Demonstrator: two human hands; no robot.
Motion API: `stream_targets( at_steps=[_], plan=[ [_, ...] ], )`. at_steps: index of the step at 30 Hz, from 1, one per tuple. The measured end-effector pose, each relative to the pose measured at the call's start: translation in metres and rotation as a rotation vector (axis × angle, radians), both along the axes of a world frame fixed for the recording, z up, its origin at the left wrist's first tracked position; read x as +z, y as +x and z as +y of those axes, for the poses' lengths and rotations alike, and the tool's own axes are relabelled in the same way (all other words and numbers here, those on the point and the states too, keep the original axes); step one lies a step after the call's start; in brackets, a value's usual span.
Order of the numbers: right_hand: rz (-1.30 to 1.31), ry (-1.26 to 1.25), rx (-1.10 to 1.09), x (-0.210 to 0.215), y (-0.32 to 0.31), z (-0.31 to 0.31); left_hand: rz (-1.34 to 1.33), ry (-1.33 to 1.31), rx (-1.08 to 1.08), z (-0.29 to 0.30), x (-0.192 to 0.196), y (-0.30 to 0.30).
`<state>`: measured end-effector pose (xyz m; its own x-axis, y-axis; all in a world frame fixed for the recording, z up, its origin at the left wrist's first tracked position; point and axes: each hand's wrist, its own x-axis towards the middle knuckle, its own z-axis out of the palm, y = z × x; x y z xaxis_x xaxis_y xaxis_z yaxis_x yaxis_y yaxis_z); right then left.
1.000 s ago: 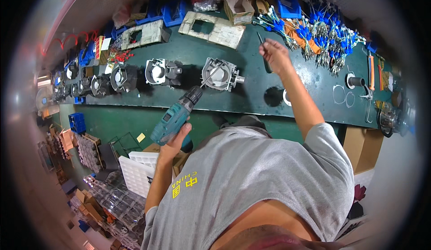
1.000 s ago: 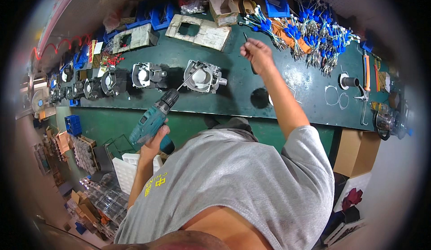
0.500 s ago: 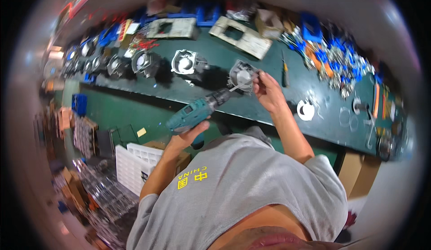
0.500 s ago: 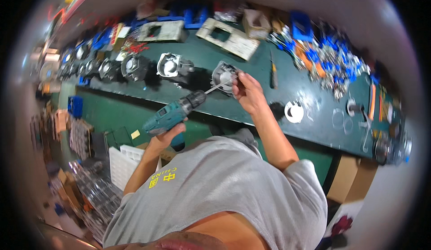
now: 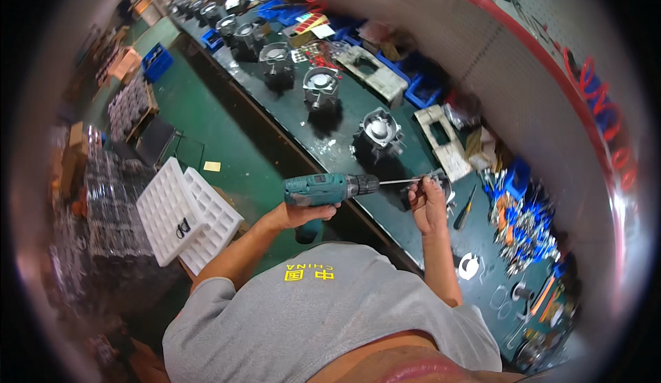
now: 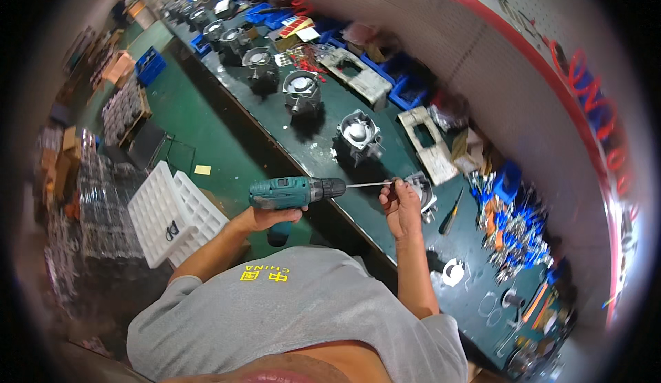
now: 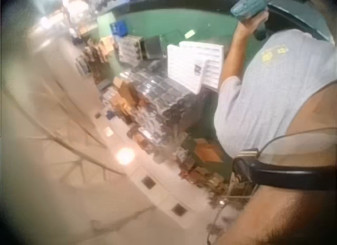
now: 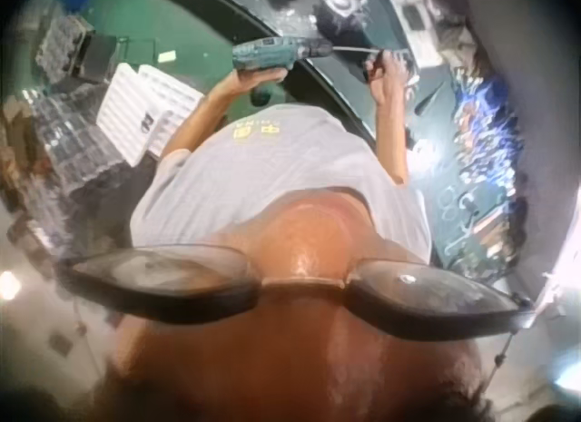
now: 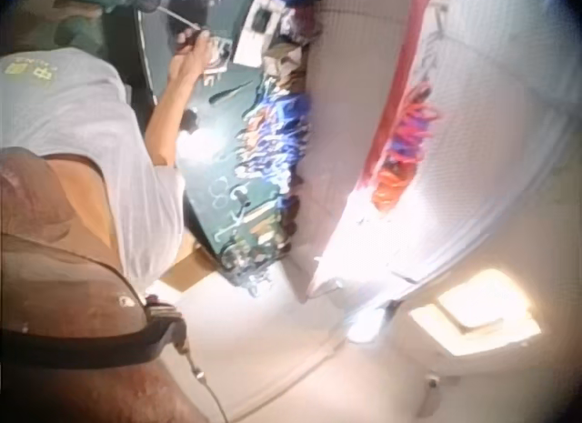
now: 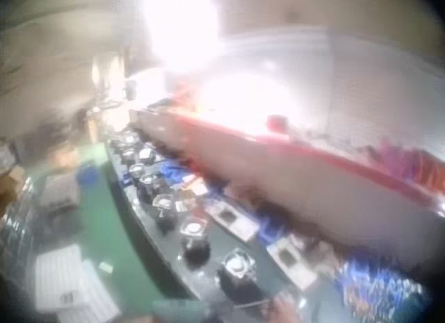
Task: The person uses a cordless drill to fasten screws into several small metal housings on a workbench. They then switch to a pneumatic tool to continue securing components. The person handles multiple identical units one at a time, placing each finished unit back on the bench.
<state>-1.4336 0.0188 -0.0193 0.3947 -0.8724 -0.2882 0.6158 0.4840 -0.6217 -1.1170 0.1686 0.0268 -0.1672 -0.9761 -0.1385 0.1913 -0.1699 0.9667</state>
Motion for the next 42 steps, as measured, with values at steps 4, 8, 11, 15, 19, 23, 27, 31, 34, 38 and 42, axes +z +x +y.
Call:
stream_targets(
  at_steps=[4,8,11,15,19,23,27,31,34,38,42],
  plan=[
    [-0.023,-0.028,0.079,0.015,0.059,0.002,-0.223,-0.166,0.052,0.028,-0.01,0.048],
    [-0.068,-0.049,0.135,0.026,0.115,0.001,-0.324,-0.134,0.185,0.059,-0.014,0.075],
    [-0.075,-0.03,0.181,0.024,0.153,-0.004,-0.348,-0.017,0.234,0.072,-0.015,0.094],
    [-0.04,-0.013,0.231,0.014,0.195,-0.013,-0.377,-0.136,0.308,0.078,-0.025,0.116],
    [0.009,0.016,0.258,-0.01,0.233,-0.034,-0.441,-0.258,0.358,0.062,-0.026,0.142],
    [-0.008,0.049,0.266,-0.023,0.284,-0.064,-0.434,-0.227,0.356,0.035,-0.038,0.189],
    [-0.069,0.073,0.267,-0.035,0.349,-0.105,-0.521,-0.196,0.3,-0.007,-0.025,0.247],
    [-0.119,0.096,0.28,-0.034,0.421,-0.142,-0.603,-0.022,0.291,-0.037,-0.007,0.308],
    [-0.082,0.094,0.349,-0.031,0.475,-0.167,-0.616,-0.122,0.443,-0.05,-0.014,0.342],
    [-0.105,0.074,0.441,-0.03,0.543,-0.188,-0.566,0.13,0.51,-0.051,-0.014,0.387],
    [-0.107,0.105,0.514,-0.032,0.619,-0.194,-0.372,0.277,0.64,-0.053,-0.002,0.433]
  ],
)
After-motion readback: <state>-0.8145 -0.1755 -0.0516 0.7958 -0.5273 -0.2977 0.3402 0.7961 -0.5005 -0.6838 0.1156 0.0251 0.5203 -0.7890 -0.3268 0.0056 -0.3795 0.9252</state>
